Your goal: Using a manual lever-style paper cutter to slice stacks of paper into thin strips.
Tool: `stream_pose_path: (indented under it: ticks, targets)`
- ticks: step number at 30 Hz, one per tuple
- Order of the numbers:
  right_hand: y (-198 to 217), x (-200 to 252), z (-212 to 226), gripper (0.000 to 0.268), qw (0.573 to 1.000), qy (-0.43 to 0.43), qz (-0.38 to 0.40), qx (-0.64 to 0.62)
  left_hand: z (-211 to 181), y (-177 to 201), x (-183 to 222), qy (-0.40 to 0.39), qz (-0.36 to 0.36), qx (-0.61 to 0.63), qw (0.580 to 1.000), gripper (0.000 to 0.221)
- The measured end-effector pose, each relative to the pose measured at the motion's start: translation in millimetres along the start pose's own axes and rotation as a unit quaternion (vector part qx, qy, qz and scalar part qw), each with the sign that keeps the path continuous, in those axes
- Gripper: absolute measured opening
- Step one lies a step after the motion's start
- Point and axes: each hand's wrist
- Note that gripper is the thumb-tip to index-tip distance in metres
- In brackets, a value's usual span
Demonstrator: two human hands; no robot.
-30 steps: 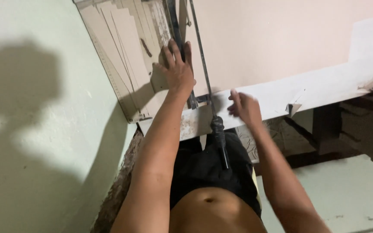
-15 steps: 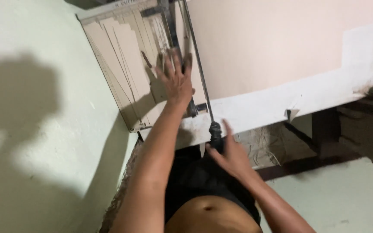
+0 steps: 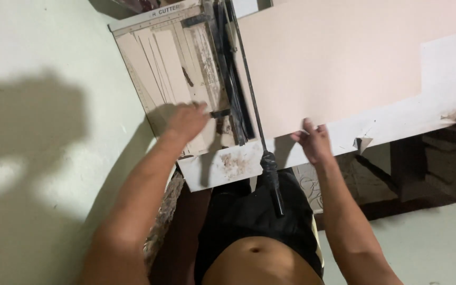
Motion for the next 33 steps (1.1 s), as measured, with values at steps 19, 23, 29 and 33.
stream_pose_path:
  ticks: [19, 23, 29, 33]
  targets:
    - [-122.1, 205.4, 40.6, 0.081, 0.616, 0.077, 0.115, 0.775, -93.9, 147.8, -40.3, 0.272, 0.029, 0.188, 0.943, 0.114]
    - [-65.0, 111.9, -62.3, 0.093, 0.578, 0.171, 0.103, 0.791, -92.5, 128.6, -50.6, 0.271, 0.025, 0.209, 0.939, 0.114]
    - [-103.8, 216.4, 69.3, 0.097, 0.770, 0.071, 0.143, 0.618, -92.1, 120.2, -39.1, 0.235, -0.031, 0.151, 0.960, 0.089]
    - [-84.4, 170.0, 66.5, 0.078, 0.879, 0.089, 0.079, 0.463, -95.0, 102.7, -33.6, 0.007, -0.077, 0.053, 0.996, 0.021]
Point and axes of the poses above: each hand's wrist, its own x-axis away from the middle knuckle, its own y-axis out of the back of the hand, z = x × y, and after that the axes turned 2 degrees about y, right-handed
